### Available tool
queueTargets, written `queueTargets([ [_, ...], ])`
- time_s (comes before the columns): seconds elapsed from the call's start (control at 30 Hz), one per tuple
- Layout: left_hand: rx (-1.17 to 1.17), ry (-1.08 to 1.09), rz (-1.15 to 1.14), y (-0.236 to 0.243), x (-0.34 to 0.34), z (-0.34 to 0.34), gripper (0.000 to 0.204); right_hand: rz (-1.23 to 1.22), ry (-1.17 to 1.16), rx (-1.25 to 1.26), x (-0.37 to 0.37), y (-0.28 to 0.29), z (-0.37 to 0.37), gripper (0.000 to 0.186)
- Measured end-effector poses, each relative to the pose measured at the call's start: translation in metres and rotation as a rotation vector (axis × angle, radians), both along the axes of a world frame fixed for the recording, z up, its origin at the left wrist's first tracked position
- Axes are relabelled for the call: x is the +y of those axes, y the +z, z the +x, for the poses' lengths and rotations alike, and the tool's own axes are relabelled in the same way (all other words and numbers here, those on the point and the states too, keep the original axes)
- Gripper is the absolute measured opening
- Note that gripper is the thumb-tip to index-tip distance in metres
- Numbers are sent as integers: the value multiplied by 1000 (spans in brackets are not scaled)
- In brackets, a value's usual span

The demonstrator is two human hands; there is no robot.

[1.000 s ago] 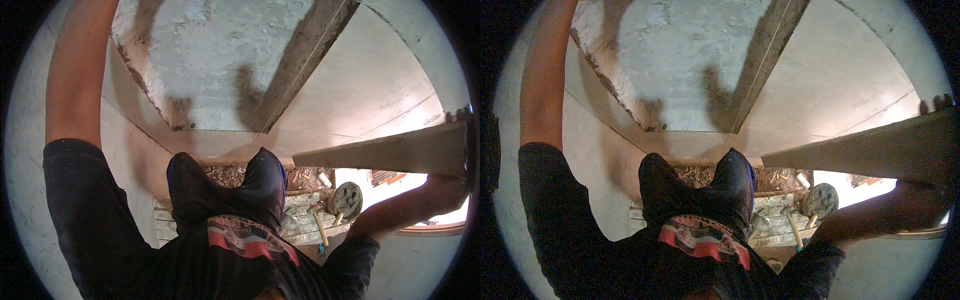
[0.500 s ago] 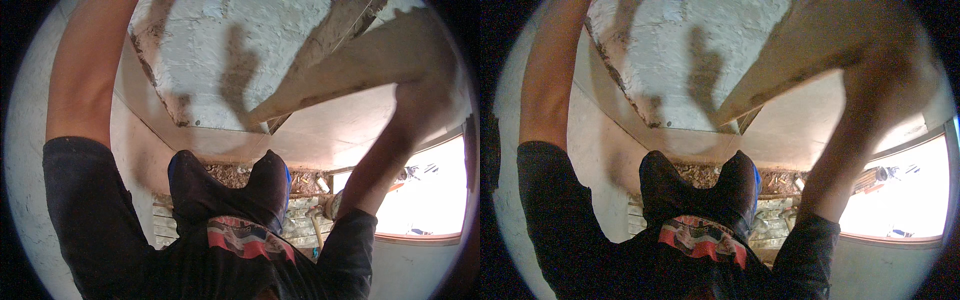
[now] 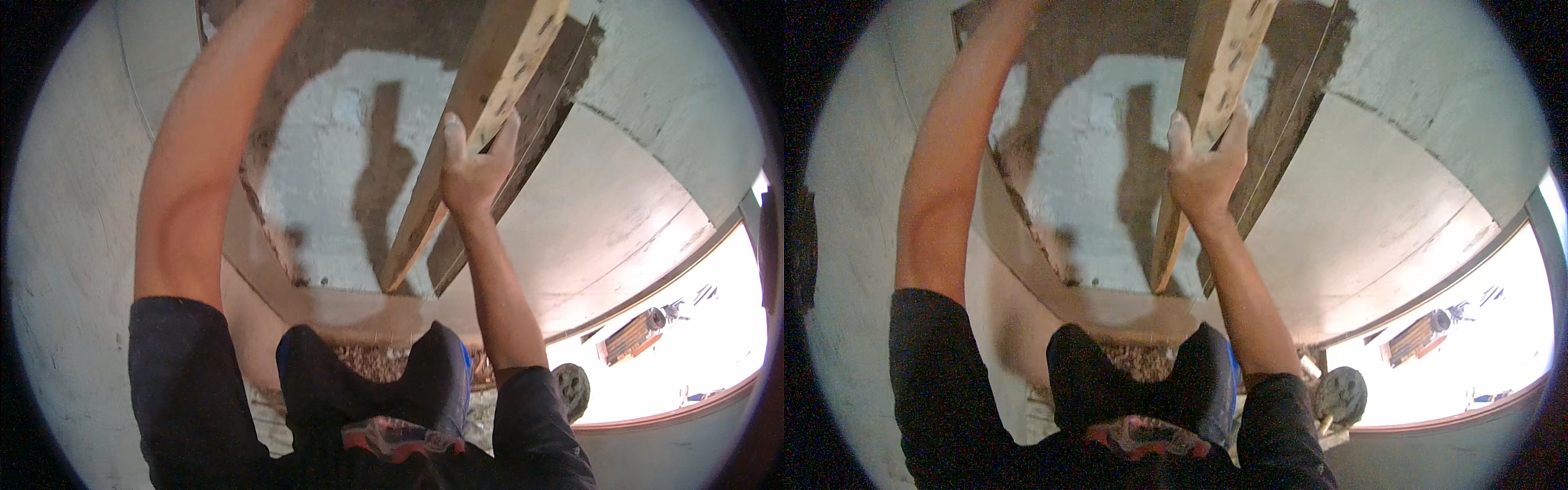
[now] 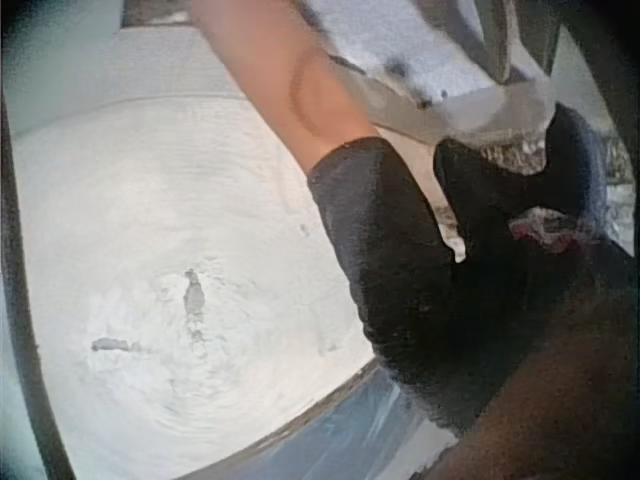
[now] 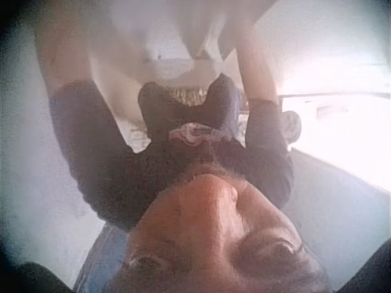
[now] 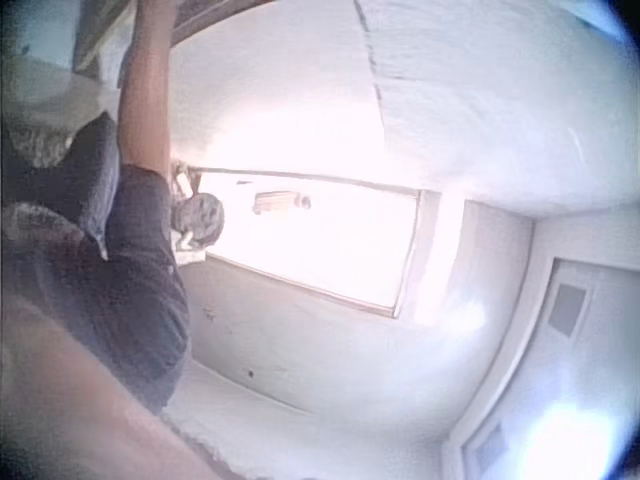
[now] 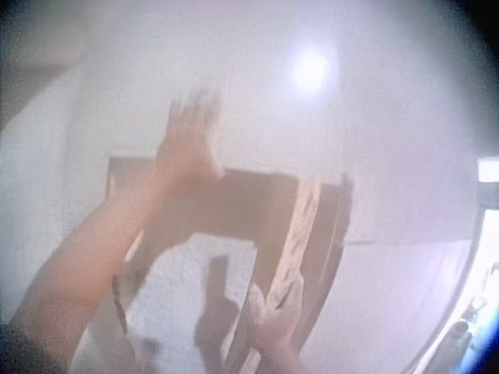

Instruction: The person installs a tile onto a ceiling by applying mortar to the back of a large tile, lifting it into position, and using a mallet and a wooden board to level and secure it against the ceiling surface.

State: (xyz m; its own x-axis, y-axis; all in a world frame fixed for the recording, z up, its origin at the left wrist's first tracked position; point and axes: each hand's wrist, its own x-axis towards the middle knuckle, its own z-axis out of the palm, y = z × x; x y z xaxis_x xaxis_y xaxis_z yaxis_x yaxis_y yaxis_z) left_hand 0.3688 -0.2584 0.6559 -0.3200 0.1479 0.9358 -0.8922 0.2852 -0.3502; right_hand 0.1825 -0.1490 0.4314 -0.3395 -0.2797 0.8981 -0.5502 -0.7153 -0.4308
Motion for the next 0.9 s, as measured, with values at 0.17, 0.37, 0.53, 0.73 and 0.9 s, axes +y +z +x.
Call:
queueTargets([
  [0.17,20,-35,179,2,18,-2,131,99,144,-90,-24,2,7,51],
  [0.37,31,-16,175,3,26,-3,137,221,67,-24,-30,-2,14,50],
  [0.53,45,21,108,4,21,-1,138,180,31,67,-29,2,25,43],
  [0.73,-10,0,57,3,15,-2,124,289,159,-2,-27,6,25,42],
  [0.9,8,-9,147,2,16,-2,121,200,155,-46,-31,1,27,35],
])
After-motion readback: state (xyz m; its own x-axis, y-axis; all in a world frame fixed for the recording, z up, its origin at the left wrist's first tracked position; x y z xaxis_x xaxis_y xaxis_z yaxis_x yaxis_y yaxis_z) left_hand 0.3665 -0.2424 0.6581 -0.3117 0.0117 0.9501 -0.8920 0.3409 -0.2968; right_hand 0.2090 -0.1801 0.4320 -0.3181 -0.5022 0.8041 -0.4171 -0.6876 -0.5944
